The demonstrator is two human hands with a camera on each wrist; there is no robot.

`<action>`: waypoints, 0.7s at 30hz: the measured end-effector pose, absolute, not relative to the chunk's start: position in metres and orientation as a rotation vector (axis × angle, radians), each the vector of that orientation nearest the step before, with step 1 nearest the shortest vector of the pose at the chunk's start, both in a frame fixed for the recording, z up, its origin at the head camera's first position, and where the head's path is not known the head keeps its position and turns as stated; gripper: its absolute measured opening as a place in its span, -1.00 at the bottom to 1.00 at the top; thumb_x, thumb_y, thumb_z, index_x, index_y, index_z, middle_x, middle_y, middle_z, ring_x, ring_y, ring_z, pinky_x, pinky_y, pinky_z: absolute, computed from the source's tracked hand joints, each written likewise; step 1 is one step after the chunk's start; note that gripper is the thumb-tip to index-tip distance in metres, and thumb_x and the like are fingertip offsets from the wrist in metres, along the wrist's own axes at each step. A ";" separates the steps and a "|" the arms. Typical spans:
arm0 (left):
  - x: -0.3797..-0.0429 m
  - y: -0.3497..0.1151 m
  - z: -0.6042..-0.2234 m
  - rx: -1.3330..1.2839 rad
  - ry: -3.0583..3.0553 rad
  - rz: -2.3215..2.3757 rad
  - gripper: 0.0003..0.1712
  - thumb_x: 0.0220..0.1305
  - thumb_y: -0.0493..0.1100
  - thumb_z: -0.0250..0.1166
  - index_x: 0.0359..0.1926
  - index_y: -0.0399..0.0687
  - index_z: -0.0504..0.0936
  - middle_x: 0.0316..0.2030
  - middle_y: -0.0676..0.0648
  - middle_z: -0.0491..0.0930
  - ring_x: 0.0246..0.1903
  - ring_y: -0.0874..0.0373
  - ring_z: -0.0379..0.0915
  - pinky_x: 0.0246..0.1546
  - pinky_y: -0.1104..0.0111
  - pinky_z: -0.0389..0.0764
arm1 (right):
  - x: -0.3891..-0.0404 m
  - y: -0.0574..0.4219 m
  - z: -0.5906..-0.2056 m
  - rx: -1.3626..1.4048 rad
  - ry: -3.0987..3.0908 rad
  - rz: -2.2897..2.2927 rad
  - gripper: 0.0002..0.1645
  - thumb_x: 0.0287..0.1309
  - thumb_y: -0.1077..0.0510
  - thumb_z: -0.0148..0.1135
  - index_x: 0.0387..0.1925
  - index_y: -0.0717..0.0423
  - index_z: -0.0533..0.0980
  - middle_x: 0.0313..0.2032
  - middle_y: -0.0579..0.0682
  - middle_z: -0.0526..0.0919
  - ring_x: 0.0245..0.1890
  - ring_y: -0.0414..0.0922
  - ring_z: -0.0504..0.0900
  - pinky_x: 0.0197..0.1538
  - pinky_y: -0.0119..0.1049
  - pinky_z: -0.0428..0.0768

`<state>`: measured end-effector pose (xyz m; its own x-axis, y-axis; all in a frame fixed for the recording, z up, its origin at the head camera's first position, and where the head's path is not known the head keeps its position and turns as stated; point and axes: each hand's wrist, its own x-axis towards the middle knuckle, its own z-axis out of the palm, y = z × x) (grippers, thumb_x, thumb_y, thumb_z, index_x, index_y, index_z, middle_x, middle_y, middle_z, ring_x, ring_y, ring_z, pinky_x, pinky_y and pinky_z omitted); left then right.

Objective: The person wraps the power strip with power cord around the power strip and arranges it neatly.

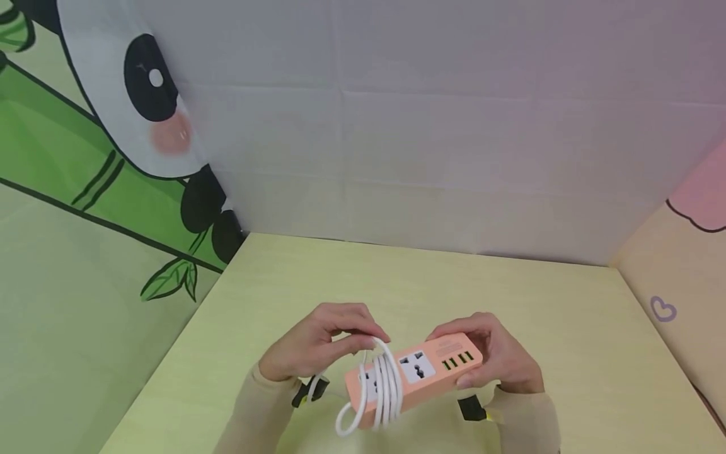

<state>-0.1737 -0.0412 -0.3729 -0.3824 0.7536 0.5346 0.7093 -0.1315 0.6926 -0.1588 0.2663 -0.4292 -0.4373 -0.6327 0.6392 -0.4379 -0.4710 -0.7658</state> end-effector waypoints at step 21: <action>-0.172 -0.026 -0.379 1.789 2.491 1.453 -0.96 0.24 -0.20 0.46 -0.30 -0.05 0.77 -0.48 0.10 0.56 -0.58 0.45 0.24 -0.53 0.71 0.34 | -0.157 0.272 -0.425 -1.532 1.506 -2.111 -0.40 0.14 0.37 0.31 0.23 0.45 0.47 0.05 0.22 0.72 -0.12 -0.01 0.76 -0.24 -0.15 0.70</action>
